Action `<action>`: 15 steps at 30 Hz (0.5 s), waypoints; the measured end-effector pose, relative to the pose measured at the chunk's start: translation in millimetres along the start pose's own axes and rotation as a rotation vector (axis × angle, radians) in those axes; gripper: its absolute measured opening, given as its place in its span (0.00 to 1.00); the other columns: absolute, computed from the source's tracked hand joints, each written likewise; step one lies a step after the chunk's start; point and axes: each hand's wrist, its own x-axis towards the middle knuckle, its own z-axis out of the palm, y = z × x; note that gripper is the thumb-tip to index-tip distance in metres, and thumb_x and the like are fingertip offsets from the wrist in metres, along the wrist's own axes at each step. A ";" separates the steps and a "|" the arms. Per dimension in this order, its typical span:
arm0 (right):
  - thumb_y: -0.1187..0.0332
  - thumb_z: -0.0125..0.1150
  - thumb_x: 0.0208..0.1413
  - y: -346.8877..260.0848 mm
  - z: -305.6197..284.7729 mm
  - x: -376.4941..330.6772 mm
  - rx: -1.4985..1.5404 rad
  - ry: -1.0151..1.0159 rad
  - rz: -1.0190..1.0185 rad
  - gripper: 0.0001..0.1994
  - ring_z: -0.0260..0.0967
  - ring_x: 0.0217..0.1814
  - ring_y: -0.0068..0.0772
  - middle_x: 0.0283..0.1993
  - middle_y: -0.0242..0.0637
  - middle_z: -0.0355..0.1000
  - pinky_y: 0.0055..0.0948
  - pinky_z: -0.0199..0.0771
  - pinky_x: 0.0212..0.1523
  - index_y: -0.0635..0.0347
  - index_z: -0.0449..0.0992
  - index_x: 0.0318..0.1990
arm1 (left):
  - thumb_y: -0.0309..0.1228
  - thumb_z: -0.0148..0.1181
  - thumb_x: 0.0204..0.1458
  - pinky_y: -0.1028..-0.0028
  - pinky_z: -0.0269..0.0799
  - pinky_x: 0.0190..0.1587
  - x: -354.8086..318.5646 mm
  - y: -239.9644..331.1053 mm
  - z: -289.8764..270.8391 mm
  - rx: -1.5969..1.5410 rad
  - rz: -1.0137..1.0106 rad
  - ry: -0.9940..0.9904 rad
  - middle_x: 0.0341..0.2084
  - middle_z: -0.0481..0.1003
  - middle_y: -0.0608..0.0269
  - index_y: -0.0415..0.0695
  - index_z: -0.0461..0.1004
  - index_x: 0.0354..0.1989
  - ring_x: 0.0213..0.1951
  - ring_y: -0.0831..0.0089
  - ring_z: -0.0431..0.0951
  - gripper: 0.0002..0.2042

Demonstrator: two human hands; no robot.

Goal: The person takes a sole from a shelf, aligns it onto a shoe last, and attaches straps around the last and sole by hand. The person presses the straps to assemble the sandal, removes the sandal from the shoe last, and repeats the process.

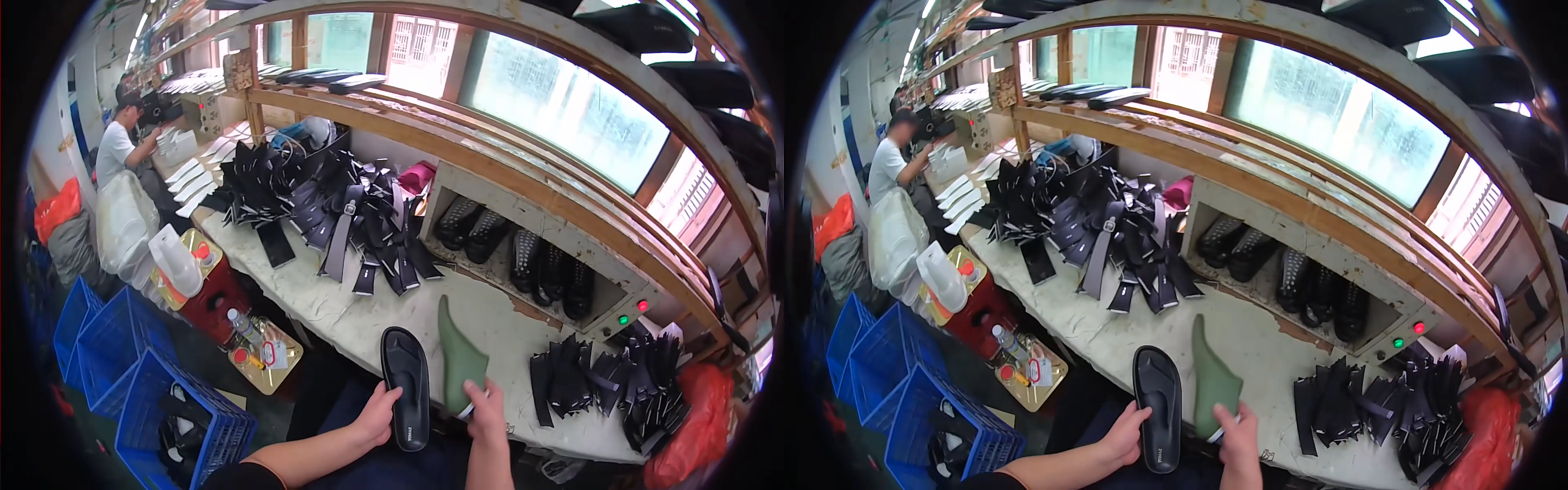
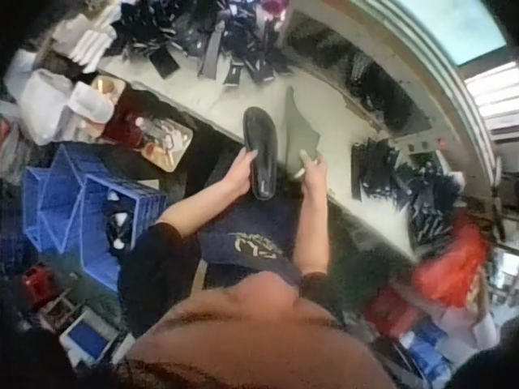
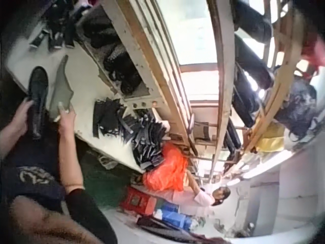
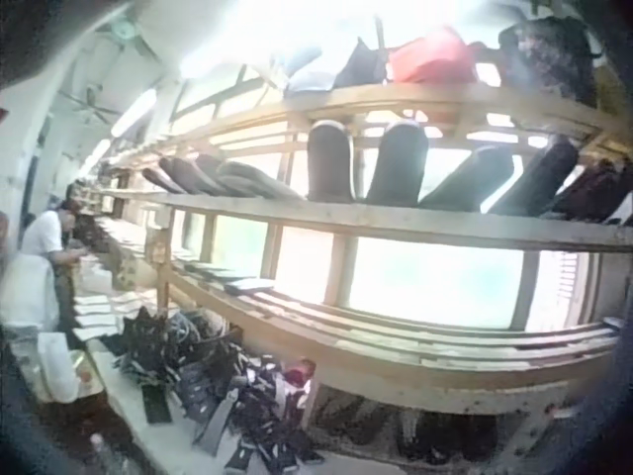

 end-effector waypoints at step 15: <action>0.67 0.74 0.46 -16.7 13.0 -149.1 -1.163 -0.467 -0.523 0.13 0.76 0.36 0.44 0.36 0.47 0.76 0.36 0.76 0.37 0.60 0.79 0.38 | 0.60 0.52 0.55 0.60 0.76 0.49 -12.4 15.6 -4.5 -0.454 -0.042 -0.238 0.44 0.77 0.58 0.46 0.72 0.52 0.46 0.63 0.78 0.30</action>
